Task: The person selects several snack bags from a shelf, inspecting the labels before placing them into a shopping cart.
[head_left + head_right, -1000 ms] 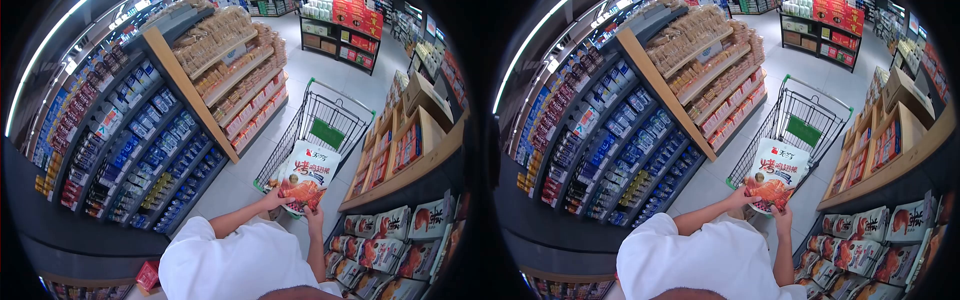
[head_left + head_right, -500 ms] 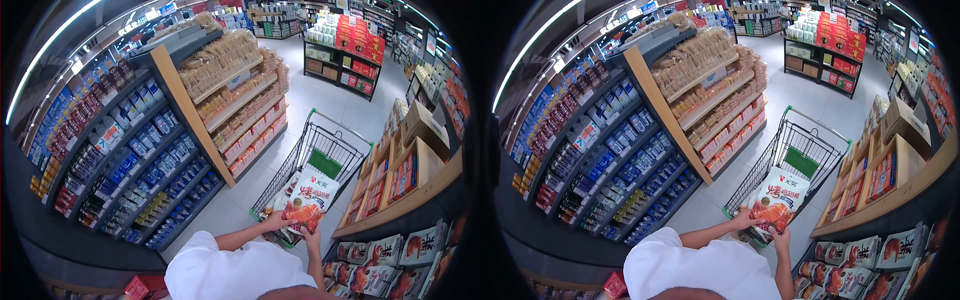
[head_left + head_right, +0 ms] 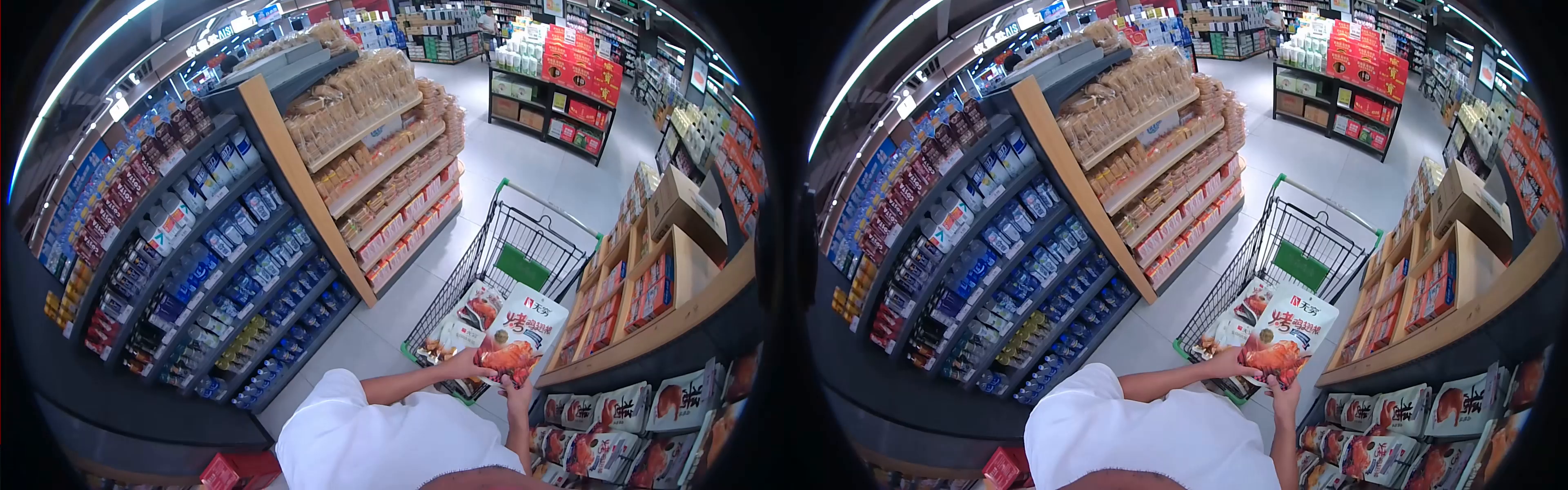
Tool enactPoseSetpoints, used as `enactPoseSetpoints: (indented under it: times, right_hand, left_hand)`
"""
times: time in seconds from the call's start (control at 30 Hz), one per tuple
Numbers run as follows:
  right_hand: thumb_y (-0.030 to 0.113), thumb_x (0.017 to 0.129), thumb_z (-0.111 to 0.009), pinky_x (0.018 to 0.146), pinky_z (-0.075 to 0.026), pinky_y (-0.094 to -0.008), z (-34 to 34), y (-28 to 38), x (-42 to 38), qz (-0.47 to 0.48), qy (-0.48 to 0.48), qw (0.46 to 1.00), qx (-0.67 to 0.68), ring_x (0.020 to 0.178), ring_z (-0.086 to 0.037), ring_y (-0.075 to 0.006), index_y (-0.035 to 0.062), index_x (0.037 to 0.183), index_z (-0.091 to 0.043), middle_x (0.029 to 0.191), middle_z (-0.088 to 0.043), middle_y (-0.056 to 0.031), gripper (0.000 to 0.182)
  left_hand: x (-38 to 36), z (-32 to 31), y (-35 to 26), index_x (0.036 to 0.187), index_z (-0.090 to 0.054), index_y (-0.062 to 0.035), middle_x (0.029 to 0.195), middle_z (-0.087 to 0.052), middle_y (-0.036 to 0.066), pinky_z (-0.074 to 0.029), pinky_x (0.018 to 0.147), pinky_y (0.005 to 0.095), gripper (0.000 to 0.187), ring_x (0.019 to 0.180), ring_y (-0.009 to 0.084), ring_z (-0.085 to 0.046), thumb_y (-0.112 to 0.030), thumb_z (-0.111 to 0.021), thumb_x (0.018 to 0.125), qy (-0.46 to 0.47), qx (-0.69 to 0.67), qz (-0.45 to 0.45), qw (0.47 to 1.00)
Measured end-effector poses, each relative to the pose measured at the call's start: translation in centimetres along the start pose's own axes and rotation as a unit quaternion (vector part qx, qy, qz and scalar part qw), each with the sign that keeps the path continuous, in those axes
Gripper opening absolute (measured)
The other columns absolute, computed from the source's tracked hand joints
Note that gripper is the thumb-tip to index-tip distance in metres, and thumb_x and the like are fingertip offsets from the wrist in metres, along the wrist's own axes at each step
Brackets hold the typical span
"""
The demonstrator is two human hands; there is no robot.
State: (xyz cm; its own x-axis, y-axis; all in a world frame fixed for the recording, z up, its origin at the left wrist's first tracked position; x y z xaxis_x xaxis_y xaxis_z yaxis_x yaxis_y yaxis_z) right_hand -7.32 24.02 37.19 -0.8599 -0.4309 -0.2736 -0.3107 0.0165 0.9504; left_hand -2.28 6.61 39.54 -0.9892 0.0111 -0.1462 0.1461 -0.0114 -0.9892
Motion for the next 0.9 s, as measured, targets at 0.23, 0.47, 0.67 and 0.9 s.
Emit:
enactPoseSetpoints:
  times: [0.23,0.47,0.67,0.9]
  right_hand:
    - [0.020,0.079,-0.067,0.051,-0.049,-0.0222,0.5,-4.1,-1.2,0.010,-0.002,0.999,-0.048,0.068,-0.058,-0.0081,0.0041,0.102,-0.057,0.083,-0.062,-0.0009,0.030]
    - [0.025,0.080,-0.066,0.050,-0.046,-0.0189,-2.2,-7.1,-4.5,-0.121,0.002,0.991,0.059,0.064,-0.059,-0.0078,0.0058,0.106,-0.056,0.085,-0.063,-0.0003,0.034]
    - [0.033,0.080,-0.065,0.054,-0.046,-0.0200,-3.3,-11.6,-6.9,-0.227,0.052,0.969,0.081,0.060,-0.056,-0.0070,0.0076,0.103,-0.057,0.084,-0.062,-0.0001,0.035]
    - [0.027,0.084,-0.060,0.053,-0.041,-0.0184,-3.5,-16.8,-5.8,-0.209,0.035,0.973,0.095,0.059,-0.054,-0.0056,0.0053,0.096,-0.060,0.079,-0.063,-0.0022,0.025]
  left_hand:
    - [-1.3,-0.9,4.1,0.103,-0.058,0.0019,0.096,-0.064,0.007,-0.048,0.079,0.0270,0.038,0.087,0.0116,-0.060,-0.017,-0.073,0.073,-0.010,0.038,0.029,0.999]
    - [-5.3,-1.5,5.7,0.106,-0.057,0.0006,0.099,-0.063,0.006,-0.049,0.075,0.0263,0.033,0.086,0.0113,-0.060,-0.015,-0.067,0.079,-0.063,0.020,0.148,0.987]
    - [-8.6,-0.1,9.6,0.109,-0.054,-0.0036,0.098,-0.061,0.004,-0.052,0.066,0.0249,0.036,0.084,0.0111,-0.059,-0.022,-0.066,0.081,-0.051,-0.082,0.297,0.950]
    - [-8.4,2.9,10.6,0.108,-0.054,-0.0006,0.098,-0.062,0.006,-0.054,0.068,0.0264,0.036,0.082,0.0123,-0.061,-0.018,-0.068,0.079,-0.119,-0.062,0.284,0.949]
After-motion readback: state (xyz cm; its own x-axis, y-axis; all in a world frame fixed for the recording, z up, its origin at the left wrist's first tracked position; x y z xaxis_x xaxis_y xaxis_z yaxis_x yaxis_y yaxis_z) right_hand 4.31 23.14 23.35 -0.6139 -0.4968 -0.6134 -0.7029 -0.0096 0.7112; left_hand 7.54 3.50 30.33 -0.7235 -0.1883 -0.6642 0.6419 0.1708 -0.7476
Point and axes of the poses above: each hand's wrist, its own x-axis towards the middle knuckle, its own z-axis out of the back of the hand, y = z × x, the point moved 4 cm from there along x, towards the middle knuckle
